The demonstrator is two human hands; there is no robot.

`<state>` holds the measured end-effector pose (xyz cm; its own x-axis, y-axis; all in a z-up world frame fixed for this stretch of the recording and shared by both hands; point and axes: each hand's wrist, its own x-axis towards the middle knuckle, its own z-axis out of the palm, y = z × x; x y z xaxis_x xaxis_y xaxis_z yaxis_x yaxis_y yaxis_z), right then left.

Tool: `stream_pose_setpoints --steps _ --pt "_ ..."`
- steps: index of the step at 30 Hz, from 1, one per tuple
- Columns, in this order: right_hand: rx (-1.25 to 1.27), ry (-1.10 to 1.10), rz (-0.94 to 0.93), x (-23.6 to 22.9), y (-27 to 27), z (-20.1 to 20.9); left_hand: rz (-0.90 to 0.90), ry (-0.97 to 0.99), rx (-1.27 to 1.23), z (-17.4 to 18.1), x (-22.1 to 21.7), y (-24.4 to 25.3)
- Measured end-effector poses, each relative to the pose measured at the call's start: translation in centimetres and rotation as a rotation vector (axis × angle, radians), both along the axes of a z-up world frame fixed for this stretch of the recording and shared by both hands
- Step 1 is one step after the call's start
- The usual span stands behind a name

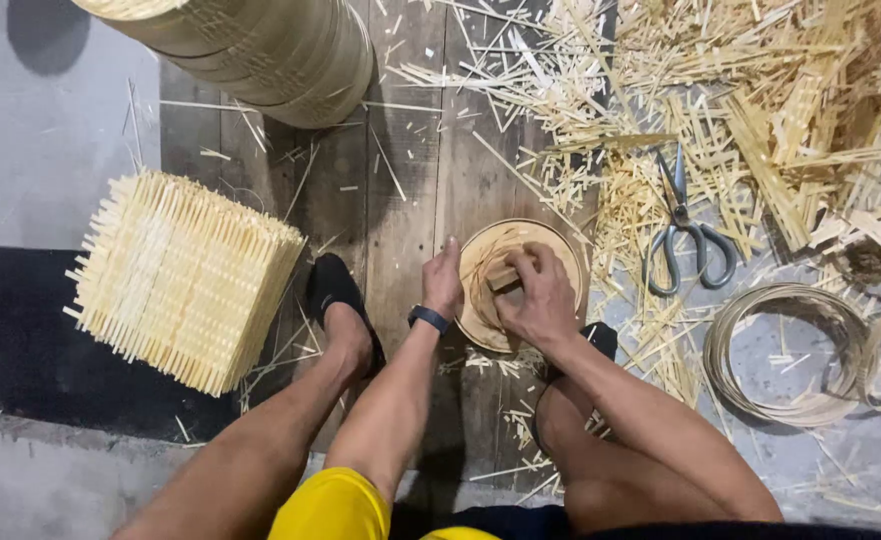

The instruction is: Trimming and assembling woven bamboo strips into circular components using a wooden mold and scissors.

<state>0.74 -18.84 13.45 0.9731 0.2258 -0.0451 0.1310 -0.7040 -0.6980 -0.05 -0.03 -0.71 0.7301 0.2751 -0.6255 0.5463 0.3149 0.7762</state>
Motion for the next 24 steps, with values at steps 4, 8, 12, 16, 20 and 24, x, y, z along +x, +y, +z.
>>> stream_pose_setpoints --steps 4,8,12,16,20,24 --pt "0.012 -0.047 -0.005 0.0 0.0 -0.1 0.052 -0.117 -0.075 2.4 0.0 -0.8" --pt "0.011 -0.111 0.019 -0.5 -0.1 -0.4 -0.013 -0.134 0.084 2.5 -1.0 -0.5" --pt "0.028 -0.065 0.042 -0.3 -0.5 -0.4 -0.032 -0.045 0.146 2.9 -1.0 -0.4" --pt "0.095 -0.039 -0.015 0.4 -2.2 1.4 -0.069 -0.036 0.111 2.3 0.7 0.6" --pt "0.493 0.142 -0.327 2.3 -7.5 2.8 -0.218 0.15 0.274 1.6 3.1 3.3" --pt "0.459 0.127 -0.649 5.1 -14.5 3.6 -0.243 -0.006 0.578 5.0 6.7 5.1"
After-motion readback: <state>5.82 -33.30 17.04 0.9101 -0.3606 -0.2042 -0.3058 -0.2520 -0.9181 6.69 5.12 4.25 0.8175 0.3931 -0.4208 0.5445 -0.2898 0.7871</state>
